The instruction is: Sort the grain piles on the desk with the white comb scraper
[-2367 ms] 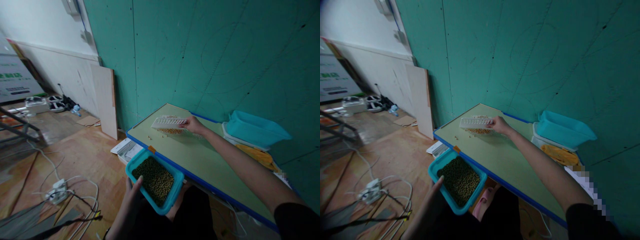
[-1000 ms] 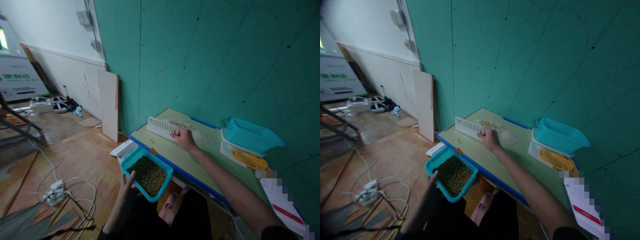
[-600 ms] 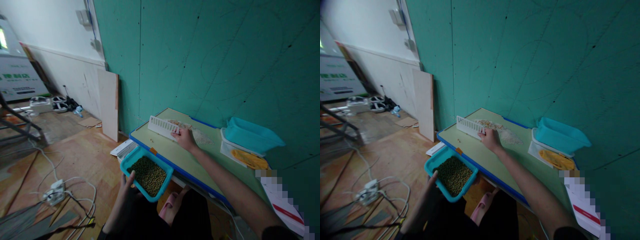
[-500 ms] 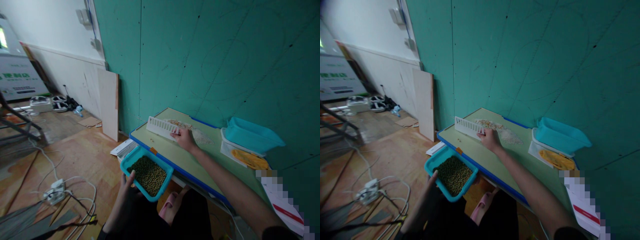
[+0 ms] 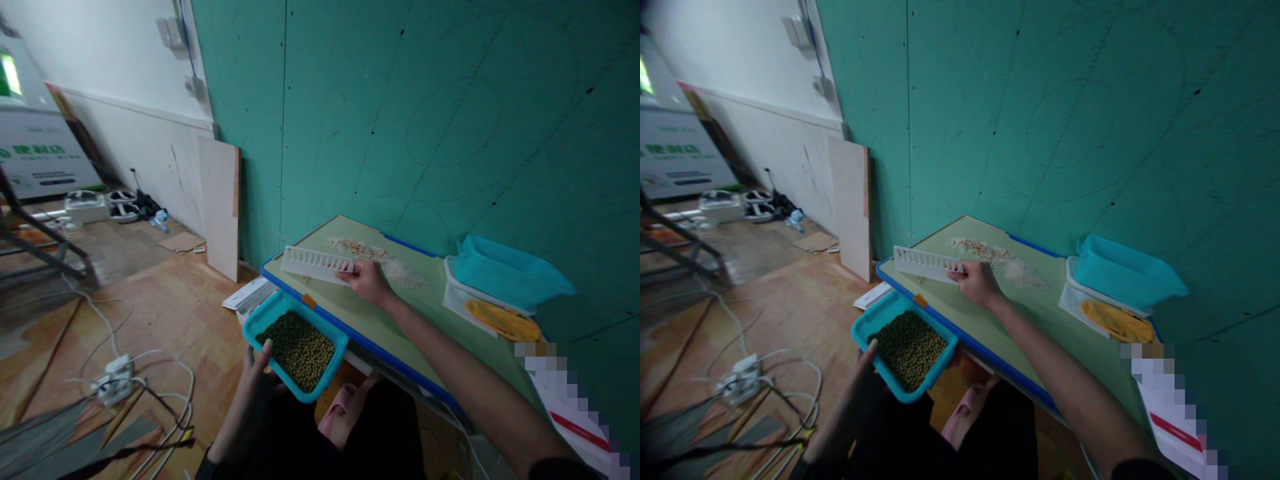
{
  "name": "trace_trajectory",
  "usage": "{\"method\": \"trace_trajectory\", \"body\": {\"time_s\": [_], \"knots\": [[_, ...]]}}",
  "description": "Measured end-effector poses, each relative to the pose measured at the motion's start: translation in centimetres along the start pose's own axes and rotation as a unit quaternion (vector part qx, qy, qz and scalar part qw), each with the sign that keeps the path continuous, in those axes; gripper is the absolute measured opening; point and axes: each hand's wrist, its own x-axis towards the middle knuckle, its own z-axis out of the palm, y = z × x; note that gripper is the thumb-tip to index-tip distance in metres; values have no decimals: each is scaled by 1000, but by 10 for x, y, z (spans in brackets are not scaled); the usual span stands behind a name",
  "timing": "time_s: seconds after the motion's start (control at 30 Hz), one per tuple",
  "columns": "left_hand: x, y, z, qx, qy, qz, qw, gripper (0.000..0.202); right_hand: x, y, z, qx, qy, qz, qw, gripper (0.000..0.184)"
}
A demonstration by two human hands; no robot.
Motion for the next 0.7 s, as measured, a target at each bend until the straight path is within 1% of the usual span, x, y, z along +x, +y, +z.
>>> {"method": "trace_trajectory", "body": {"time_s": [0.13, 0.17, 0.3, 0.4, 0.47, 0.57, 0.63, 0.7], "knots": [[5, -1, 0, 30, 10, -6, 999, 95, -1, 2, -3, 25, -27, -7, 999, 8], [4, 0, 0, 32, 9, -5, 999, 95, -1, 2, -4, 30, -34, -9, 999, 9], [-5, 4, 2, 0, -12, -3, 1000, 110, -3, 5, -11, 49, -62, -16, 997, 13], [-12, 6, 4, -12, -20, -2, 1000, 113, -5, 7, -17, 68, -76, -18, 995, 15], [-16, 7, 4, -14, -20, -3, 1000, 112, -8, 7, -24, 69, -65, -18, 995, 15], [-18, 7, 5, -16, -19, -6, 1000, 112, -18, 8, -41, 49, -17, -4, 999, 9], [-18, 8, 5, -17, -19, -7, 1000, 115, -31, 9, -55, 25, 22, 10, 999, 9], [-17, 9, 5, -18, -19, -7, 1000, 118, -50, 10, -68, -6, 57, 16, 998, 11]]}}
